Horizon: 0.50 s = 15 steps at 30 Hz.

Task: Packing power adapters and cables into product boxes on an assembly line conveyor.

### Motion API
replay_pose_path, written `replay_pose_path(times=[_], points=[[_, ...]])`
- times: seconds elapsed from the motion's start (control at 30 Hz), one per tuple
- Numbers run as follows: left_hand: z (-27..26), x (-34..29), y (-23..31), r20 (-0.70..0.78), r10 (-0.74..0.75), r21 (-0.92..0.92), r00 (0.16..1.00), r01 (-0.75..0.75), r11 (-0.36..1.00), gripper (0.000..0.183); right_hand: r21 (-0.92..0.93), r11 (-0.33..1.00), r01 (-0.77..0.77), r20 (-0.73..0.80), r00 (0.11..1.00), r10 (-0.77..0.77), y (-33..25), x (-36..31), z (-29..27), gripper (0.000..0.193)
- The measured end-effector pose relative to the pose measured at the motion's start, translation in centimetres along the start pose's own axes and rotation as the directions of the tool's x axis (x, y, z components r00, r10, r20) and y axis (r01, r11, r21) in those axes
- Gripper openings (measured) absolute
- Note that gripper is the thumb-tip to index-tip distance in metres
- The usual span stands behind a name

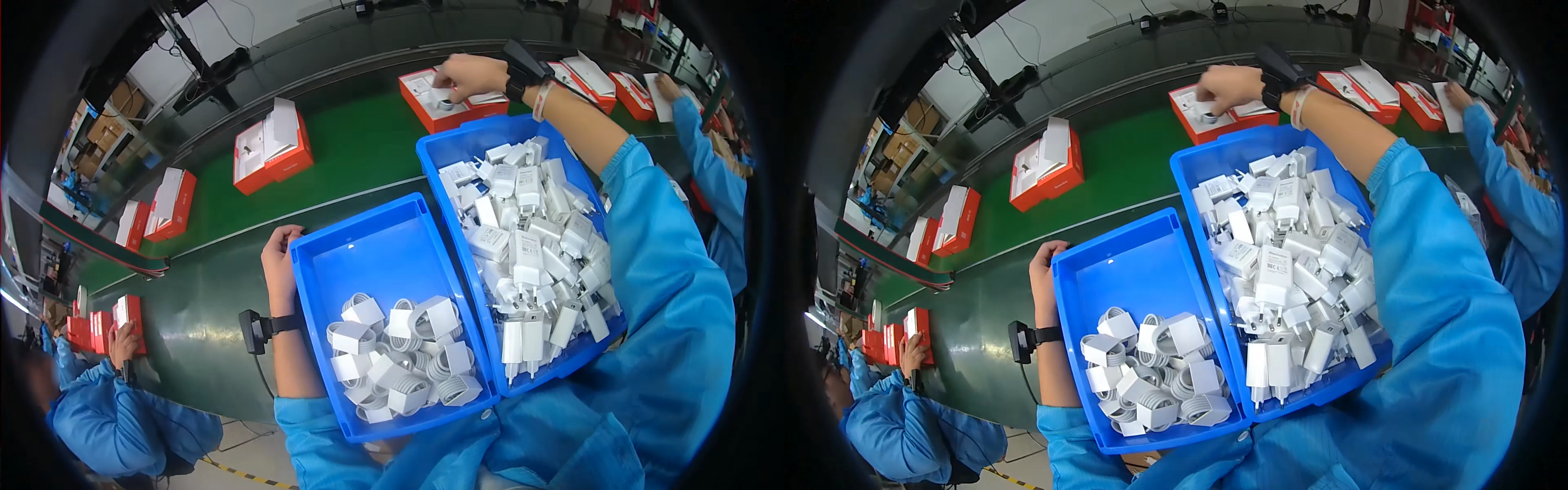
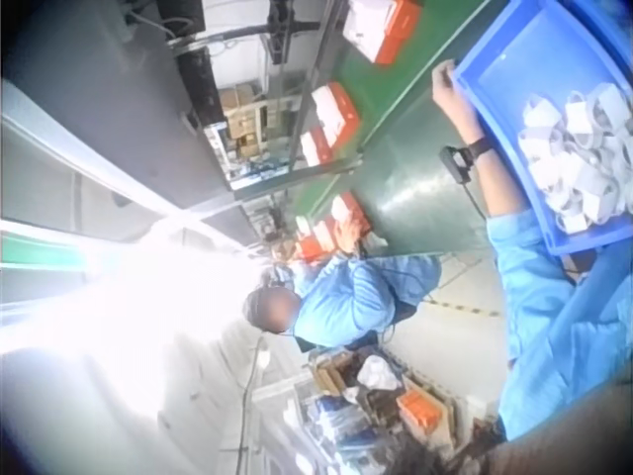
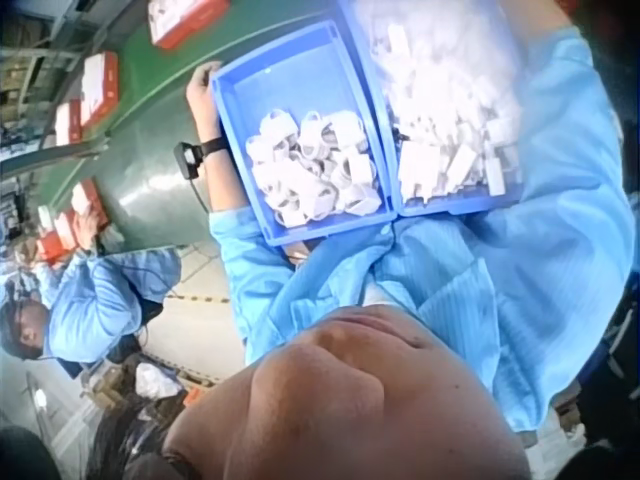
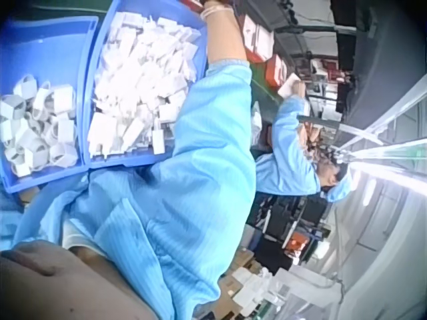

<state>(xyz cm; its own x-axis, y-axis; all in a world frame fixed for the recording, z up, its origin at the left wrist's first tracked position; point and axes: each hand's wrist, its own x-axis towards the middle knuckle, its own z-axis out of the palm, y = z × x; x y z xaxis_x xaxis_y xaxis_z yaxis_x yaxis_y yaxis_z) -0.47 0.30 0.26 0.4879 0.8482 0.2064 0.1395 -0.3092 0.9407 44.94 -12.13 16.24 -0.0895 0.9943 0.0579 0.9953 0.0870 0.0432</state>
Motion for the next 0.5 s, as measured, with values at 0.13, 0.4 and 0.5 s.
replay_pose_path(times=[0.13,0.4,0.5], points=[[0.0,-0.1,0.0,0.009,0.001,-0.011,1.0,-0.001,1.0,0.017,0.055,0.998,-0.031,-0.009,0.999,0.031,1.9,-0.5,2.3,0.035],[-0.1,-0.2,0.1,0.011,-0.036,-0.029,0.999,0.036,0.999,0.017,0.177,0.957,-0.232,0.229,0.955,0.189,2.4,-0.1,3.9,0.039],[0.1,-0.2,0.3,0.021,-0.033,-0.033,0.999,0.034,0.999,0.018,0.079,0.946,-0.315,0.31,0.91,0.277,2.1,-0.2,3.5,0.033]])
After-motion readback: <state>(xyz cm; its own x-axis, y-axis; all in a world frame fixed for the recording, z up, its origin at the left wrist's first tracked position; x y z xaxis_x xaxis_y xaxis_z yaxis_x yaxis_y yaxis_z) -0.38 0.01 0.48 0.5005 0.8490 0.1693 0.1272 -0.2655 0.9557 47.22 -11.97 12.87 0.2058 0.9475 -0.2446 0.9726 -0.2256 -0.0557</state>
